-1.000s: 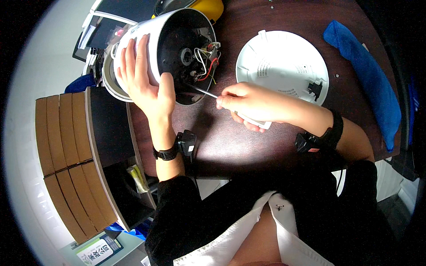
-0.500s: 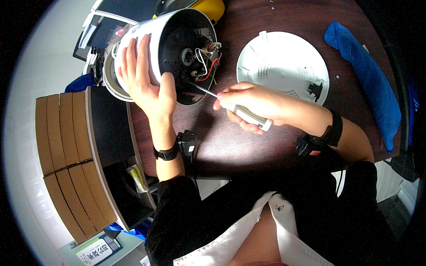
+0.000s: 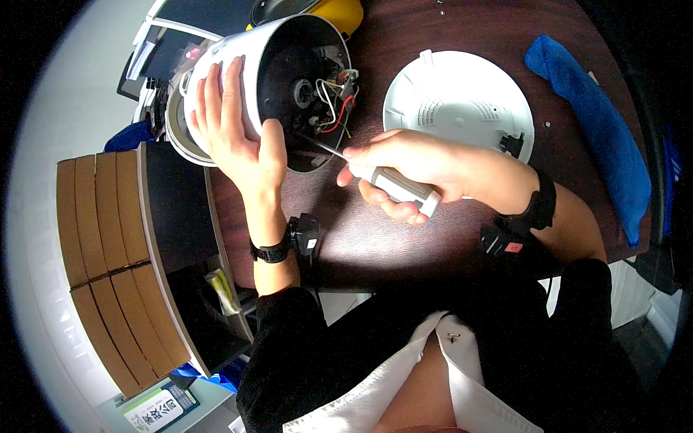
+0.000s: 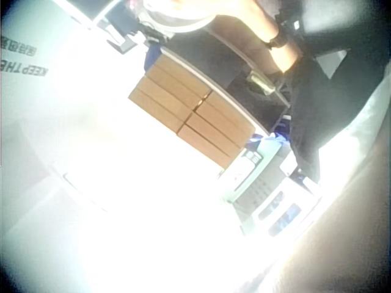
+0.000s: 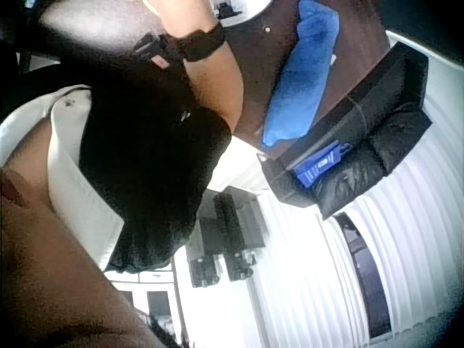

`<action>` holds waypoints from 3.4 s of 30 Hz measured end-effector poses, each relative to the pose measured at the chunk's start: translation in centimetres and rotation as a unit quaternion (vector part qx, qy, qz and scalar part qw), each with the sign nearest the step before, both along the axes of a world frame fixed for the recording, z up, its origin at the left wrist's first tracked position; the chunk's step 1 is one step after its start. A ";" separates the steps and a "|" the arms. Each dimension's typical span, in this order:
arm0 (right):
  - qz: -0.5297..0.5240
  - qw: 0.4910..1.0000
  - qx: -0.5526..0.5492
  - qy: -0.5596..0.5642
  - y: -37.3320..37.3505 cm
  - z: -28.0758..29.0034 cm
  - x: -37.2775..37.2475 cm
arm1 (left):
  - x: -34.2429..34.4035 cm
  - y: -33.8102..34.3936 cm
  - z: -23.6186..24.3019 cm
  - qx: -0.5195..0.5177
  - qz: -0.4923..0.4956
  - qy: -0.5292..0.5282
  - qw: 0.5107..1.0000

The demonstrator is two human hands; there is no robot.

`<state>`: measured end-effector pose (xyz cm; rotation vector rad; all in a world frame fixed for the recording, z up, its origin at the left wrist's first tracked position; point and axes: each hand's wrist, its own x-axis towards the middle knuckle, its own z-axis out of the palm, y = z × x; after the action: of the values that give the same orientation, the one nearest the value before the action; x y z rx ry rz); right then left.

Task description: The person disassembles a white cylindrical appliance using a screwdriver, removes internal components, and wipes the interior with a blue cloth. The person handles the appliance body, lid, and internal wiring while working at a table.

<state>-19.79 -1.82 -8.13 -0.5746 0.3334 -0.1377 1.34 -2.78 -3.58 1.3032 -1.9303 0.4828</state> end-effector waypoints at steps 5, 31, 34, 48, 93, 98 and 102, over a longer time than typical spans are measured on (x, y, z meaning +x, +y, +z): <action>0.037 0.996 -0.076 0.017 -1.0 -0.3 -0.3 | 0.2 0.0 0.1 0.006 0.002 0.003 1.000; -0.074 0.860 -0.448 0.235 1.2 1.1 0.7 | 0.3 0.0 0.2 0.004 -0.003 -0.005 1.000; -0.083 0.928 -0.309 0.192 1.0 0.3 0.7 | 0.3 -0.1 0.0 0.003 -0.007 -0.003 1.000; -0.048 0.999 0.010 0.012 1.1 -1.2 0.8 | 0.4 -0.2 0.0 -0.003 -0.008 -0.004 1.000; -0.035 0.999 0.031 0.009 0.8 0.5 0.6 | -0.4 0.2 0.4 -0.009 0.011 -0.029 0.999; -0.070 0.812 -0.546 0.193 0.7 0.0 0.6 | -0.5 0.1 0.4 -0.009 0.012 -0.025 1.000; -0.130 0.550 -0.785 0.254 1.6 -0.8 0.5 | 0.1 -0.2 0.0 0.003 -0.006 0.004 1.000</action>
<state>-19.31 -0.24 -8.90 -2.4304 0.8525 -0.5894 1.47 -3.01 -3.60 1.2952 -1.9338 0.4664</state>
